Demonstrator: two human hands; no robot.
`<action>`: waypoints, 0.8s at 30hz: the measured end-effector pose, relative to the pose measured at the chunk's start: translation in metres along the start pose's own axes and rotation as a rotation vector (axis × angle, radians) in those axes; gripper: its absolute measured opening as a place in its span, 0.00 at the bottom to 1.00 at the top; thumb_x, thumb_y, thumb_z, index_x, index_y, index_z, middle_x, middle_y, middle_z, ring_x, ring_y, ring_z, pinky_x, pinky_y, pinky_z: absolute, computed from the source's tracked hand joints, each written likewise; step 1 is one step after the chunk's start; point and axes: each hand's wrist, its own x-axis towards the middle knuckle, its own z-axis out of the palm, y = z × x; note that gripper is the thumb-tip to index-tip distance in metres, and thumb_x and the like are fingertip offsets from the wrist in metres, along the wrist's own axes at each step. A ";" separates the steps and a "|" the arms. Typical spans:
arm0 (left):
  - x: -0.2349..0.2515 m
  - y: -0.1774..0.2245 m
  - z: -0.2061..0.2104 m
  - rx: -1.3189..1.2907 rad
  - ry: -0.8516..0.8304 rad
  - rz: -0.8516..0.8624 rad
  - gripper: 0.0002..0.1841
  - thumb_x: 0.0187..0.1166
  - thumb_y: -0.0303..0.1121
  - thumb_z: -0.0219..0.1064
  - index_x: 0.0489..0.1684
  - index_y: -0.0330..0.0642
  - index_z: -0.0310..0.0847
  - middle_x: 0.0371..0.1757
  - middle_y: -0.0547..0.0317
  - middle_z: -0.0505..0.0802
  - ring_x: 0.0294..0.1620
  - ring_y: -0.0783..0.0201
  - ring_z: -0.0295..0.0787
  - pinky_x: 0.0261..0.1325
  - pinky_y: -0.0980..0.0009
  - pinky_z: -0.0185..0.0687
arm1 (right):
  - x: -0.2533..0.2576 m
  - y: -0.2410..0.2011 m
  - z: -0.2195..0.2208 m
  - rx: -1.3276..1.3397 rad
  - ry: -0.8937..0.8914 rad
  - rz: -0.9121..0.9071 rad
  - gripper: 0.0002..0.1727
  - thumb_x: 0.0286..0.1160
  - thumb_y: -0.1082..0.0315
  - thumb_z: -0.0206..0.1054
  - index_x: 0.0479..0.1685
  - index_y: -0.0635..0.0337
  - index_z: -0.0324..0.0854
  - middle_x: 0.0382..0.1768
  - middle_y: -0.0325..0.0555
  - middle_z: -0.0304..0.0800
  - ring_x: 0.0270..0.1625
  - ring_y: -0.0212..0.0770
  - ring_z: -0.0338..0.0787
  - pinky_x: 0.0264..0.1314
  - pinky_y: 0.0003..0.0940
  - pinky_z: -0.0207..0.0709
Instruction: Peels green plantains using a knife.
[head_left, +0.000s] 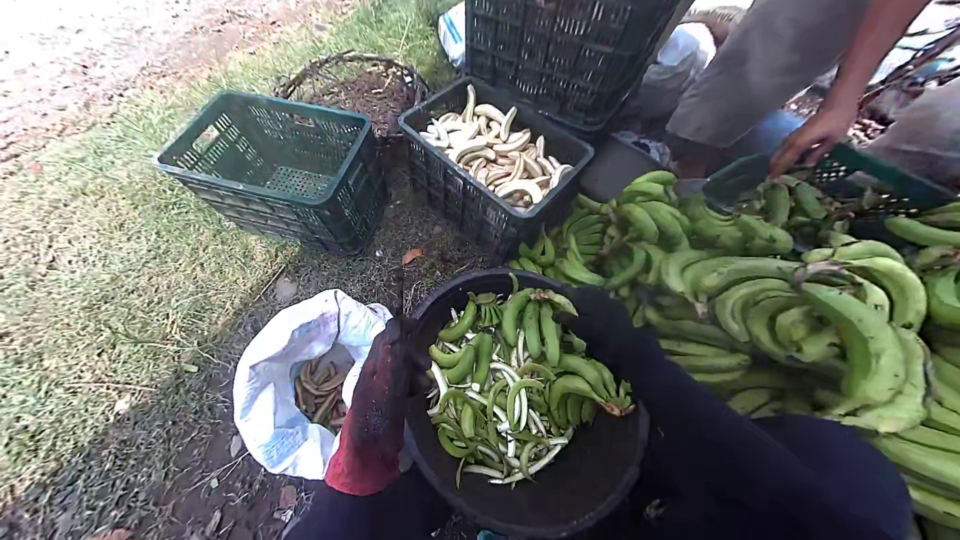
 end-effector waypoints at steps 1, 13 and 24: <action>0.002 0.007 0.000 -0.003 0.000 0.017 0.29 0.95 0.54 0.40 0.78 0.46 0.75 0.35 0.52 0.91 0.26 0.60 0.88 0.27 0.66 0.87 | 0.000 -0.013 0.013 0.084 -0.013 -0.047 0.33 0.80 0.42 0.62 0.78 0.52 0.77 0.70 0.61 0.82 0.71 0.64 0.82 0.68 0.71 0.74; 0.021 0.026 -0.002 -0.204 0.067 0.109 0.33 0.94 0.57 0.39 0.80 0.40 0.71 0.41 0.48 0.93 0.30 0.58 0.92 0.28 0.66 0.91 | 0.045 -0.085 0.217 0.834 -0.222 0.507 0.45 0.70 0.49 0.75 0.86 0.59 0.62 0.72 0.65 0.79 0.72 0.61 0.81 0.70 0.63 0.75; 0.026 0.034 0.025 0.026 -0.045 0.113 0.29 0.95 0.52 0.38 0.78 0.42 0.72 0.33 0.54 0.91 0.25 0.60 0.89 0.27 0.64 0.89 | 0.021 -0.090 0.225 0.902 -0.045 0.474 0.44 0.65 0.52 0.78 0.85 0.53 0.67 0.73 0.60 0.80 0.72 0.58 0.83 0.74 0.60 0.76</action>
